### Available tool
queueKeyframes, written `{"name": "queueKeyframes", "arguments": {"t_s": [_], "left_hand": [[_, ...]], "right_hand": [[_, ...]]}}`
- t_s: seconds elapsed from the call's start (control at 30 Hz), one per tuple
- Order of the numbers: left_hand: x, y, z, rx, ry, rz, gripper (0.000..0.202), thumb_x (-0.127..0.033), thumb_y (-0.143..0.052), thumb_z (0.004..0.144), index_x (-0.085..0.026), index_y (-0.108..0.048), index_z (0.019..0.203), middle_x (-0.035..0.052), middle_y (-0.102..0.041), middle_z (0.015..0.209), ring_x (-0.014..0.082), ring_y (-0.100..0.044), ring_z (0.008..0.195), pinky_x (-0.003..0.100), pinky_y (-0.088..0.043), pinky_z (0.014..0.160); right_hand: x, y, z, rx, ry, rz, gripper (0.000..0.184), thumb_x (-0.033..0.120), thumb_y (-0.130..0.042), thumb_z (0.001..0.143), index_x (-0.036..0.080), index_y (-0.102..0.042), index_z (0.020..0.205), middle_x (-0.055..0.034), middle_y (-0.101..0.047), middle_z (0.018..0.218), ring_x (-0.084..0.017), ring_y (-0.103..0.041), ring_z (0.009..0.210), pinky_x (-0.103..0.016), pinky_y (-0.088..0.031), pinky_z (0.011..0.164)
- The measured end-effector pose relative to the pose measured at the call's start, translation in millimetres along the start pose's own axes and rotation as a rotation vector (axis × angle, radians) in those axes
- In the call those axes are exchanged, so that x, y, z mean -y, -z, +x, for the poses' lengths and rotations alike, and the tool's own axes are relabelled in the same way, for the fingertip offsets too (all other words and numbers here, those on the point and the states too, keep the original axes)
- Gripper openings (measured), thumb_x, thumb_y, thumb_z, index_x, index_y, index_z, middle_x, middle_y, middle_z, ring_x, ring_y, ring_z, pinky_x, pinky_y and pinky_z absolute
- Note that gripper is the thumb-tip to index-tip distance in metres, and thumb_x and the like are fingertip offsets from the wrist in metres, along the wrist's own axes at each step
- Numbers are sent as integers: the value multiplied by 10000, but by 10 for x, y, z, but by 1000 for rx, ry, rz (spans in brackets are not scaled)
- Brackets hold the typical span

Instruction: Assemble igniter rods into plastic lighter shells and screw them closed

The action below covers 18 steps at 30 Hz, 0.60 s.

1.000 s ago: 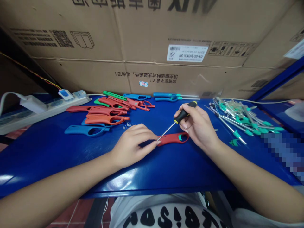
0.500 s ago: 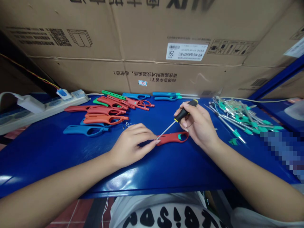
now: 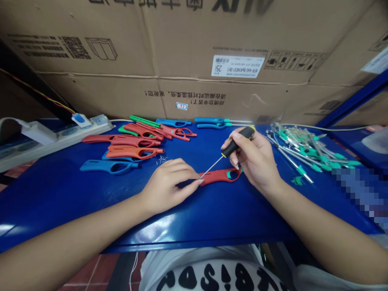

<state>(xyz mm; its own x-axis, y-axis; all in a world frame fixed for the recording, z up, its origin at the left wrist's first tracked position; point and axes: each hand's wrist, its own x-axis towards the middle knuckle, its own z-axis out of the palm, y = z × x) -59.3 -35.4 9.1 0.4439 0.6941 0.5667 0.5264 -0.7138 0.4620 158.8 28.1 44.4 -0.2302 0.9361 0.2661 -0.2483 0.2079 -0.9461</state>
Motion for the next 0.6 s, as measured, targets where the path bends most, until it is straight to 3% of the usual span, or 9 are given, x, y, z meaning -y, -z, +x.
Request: {"name": "queueKeyframes", "arguments": {"t_s": [0.2, 0.33, 0.5, 0.6], "left_hand": [[31, -49, -26, 65, 41, -26, 133, -233, -638, 943, -188, -760, 911, 49, -754, 864, 173, -650, 781, 323, -518, 754], [46, -84, -36, 97, 93, -82, 120, -233, -656, 928, -201, -771, 908, 42, -723, 829, 173, -642, 783, 317, -519, 744], [52, -129, -25, 147, 119, -156, 117, -236, -662, 924, -201, -771, 899, 36, -707, 814, 163, -638, 775, 306, -526, 737], [57, -146, -15, 149, 111, -186, 109, -239, -667, 921, -200, -767, 899, 38, -717, 823, 165, -650, 787, 315, -535, 760]], "right_hand": [[85, -55, -83, 84, 87, -153, 206, 385, -718, 878, 209, -614, 903, -12, -716, 777, -79, -549, 435, -231, -450, 397], [116, -91, -147, 161, 146, -242, 219, 352, -700, 892, 212, -642, 1051, -15, -724, 806, -88, -571, 465, -246, -486, 435], [93, -123, -218, 184, 201, -274, 540, 250, -768, 835, 312, -557, 1328, -9, -719, 863, -150, -656, 637, -275, -538, 510], [54, -127, -247, 164, 256, -249, 572, 203, -823, 768, 345, -585, 1267, -3, -704, 900, -170, -672, 681, -308, -573, 565]]}}
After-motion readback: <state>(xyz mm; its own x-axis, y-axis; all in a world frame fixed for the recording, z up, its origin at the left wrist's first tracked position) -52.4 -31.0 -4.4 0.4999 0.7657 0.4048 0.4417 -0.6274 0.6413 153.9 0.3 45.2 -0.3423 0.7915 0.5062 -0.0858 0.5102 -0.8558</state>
